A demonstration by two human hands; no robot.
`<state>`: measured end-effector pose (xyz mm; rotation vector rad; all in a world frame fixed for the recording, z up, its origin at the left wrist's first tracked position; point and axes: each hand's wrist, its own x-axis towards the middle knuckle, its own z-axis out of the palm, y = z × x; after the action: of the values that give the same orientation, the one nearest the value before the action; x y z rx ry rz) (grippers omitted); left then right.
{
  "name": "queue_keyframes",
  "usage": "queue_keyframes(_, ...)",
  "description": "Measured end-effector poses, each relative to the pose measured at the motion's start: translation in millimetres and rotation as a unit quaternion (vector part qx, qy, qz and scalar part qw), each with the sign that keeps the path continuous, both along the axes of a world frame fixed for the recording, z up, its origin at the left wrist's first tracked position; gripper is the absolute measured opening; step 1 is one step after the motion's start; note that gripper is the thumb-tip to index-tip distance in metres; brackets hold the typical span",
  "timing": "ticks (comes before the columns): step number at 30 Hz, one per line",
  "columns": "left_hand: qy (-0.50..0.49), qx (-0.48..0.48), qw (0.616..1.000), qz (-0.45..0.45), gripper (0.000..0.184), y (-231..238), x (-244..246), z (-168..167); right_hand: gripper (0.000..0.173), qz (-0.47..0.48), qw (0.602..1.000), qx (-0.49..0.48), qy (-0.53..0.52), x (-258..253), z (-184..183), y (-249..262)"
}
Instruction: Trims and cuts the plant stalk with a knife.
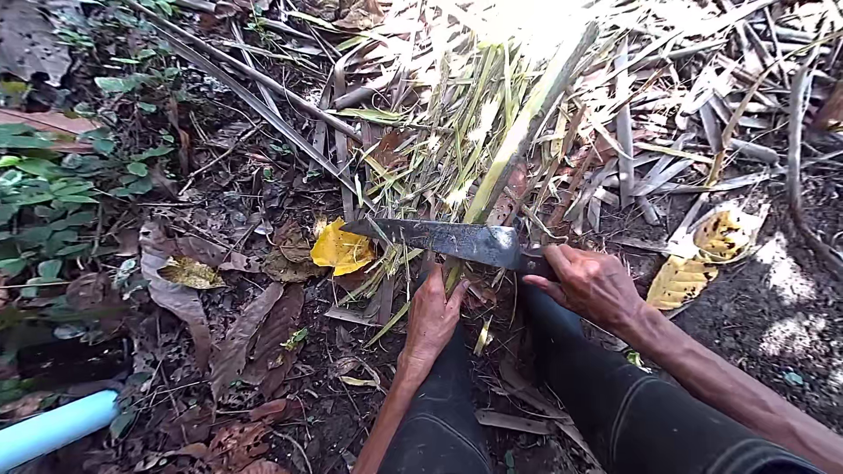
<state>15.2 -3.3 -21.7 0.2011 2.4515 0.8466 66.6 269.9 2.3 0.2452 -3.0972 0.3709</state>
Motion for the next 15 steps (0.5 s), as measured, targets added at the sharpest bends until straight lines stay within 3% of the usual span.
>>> queue_keyframes(5,-0.017,-0.003,1.0,-0.011,0.053,2,3,0,0.062,-0.119,0.991,0.006,-0.056,-12,7,28)
queue_keyframes(10,-0.005,0.011,1.0,-0.005,0.053,-1,7,-5,0.065,-0.04,0.998,0.025,-0.037,-6,4,35)
queue_keyframes(15,-0.012,0.011,1.0,-0.009,0.049,-4,10,-4,0.059,-0.162,0.986,0.003,-0.043,-15,8,71)
